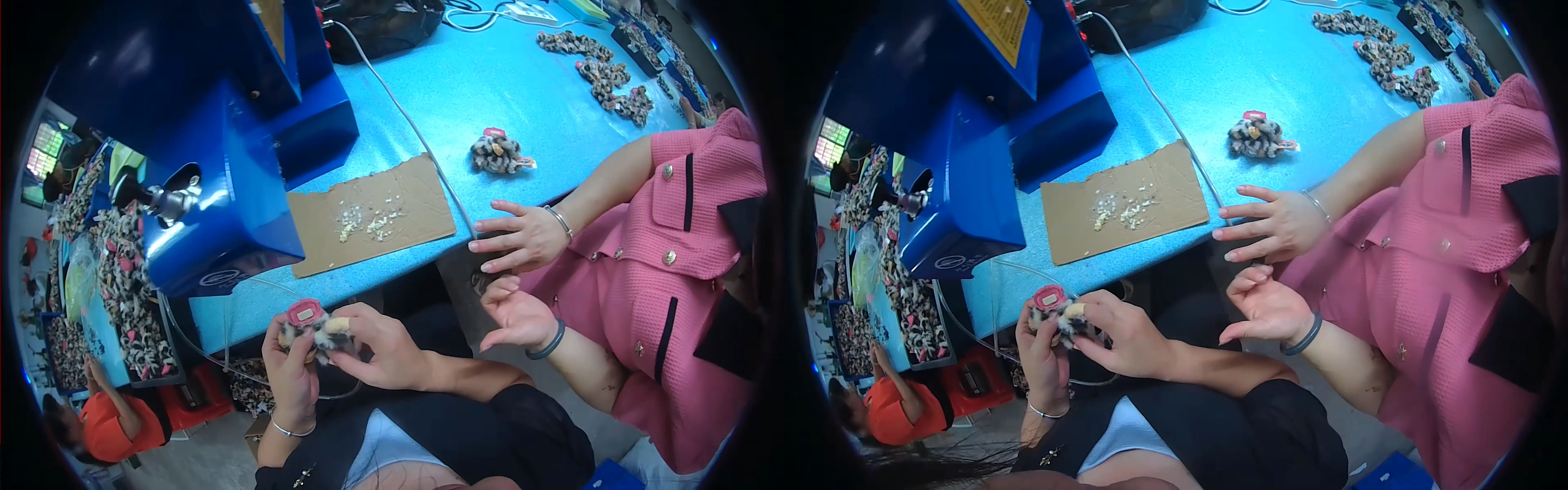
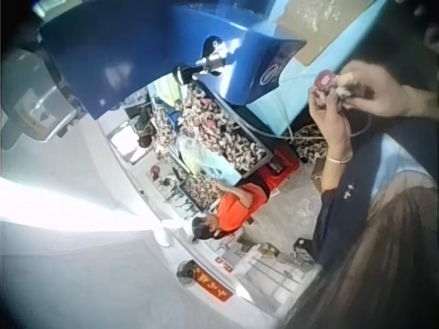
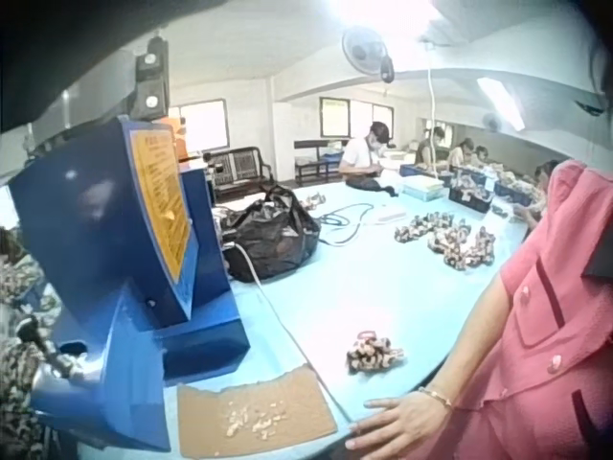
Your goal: Assembling small plastic/fabric components using a mechanical press machine.
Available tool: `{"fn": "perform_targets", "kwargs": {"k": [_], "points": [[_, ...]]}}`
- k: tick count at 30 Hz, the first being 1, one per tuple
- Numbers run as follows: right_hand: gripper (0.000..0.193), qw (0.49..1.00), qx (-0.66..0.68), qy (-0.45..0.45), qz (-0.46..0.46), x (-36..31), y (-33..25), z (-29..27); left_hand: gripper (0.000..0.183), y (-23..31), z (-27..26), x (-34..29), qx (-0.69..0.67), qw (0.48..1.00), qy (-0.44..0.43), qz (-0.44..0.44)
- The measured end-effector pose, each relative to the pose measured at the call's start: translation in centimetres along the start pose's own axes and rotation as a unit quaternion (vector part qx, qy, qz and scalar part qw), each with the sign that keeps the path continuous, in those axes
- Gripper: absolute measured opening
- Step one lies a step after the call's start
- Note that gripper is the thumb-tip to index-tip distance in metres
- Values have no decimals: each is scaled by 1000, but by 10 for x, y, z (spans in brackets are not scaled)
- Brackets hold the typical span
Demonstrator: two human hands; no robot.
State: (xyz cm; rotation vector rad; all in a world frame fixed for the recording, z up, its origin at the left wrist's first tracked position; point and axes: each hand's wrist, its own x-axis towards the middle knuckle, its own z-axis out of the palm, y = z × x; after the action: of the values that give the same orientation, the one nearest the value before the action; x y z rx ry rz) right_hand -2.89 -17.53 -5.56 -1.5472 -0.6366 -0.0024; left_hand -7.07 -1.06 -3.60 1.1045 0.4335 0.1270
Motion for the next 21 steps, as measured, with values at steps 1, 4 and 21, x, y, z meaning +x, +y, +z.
{"fn": "perform_targets", "kwargs": {"k": [1,4,21], "points": [[45,998,42,-12,48,0,-2,0,24,0,-2,0,-3,1000,5,-4],[43,993,77,-20,89,2,-3,0,24,0,-1,2,11,1000,-5,9],[32,994,-55,97,-15,29,5,16,15,23,21,28,-106,993,-43,-21]]}}
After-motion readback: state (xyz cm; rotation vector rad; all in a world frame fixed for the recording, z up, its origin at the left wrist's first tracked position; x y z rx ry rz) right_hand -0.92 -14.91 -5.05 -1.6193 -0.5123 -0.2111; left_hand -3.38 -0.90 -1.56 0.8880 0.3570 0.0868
